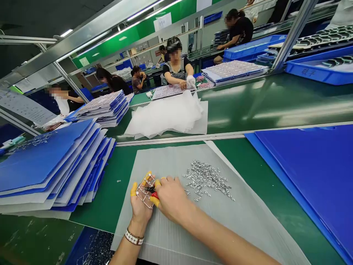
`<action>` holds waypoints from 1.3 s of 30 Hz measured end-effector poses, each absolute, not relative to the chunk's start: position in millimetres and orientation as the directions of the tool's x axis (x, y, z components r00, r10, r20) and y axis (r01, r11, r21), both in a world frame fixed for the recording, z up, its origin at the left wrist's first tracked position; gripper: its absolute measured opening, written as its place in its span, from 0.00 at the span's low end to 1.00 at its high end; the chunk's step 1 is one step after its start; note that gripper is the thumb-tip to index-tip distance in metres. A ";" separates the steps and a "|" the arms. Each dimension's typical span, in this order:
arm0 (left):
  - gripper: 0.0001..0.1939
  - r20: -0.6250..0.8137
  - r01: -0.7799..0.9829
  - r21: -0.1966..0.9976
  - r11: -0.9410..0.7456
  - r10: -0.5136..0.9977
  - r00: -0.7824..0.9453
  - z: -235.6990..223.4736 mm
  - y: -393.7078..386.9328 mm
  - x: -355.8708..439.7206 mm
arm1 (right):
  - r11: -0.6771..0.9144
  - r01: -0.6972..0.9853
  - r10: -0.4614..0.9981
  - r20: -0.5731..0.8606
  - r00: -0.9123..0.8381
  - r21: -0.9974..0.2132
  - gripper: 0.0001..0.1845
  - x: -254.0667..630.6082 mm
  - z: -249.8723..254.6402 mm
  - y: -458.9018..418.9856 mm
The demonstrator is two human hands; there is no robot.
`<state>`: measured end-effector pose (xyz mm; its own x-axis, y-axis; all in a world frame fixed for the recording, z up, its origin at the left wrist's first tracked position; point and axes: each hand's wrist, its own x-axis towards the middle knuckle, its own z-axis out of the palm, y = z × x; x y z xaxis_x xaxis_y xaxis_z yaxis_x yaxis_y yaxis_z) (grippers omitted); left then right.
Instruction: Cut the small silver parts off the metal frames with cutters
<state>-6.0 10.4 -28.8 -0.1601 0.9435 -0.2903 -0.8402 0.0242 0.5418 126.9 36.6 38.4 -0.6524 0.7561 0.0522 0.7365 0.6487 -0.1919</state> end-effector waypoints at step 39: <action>0.23 -0.287 -0.809 0.588 0.009 0.937 -0.198 -25.3 11.0 0.4 | 0.620 0.778 0.784 0.050 -0.618 -0.101 0.17 125.2 41.1 42.2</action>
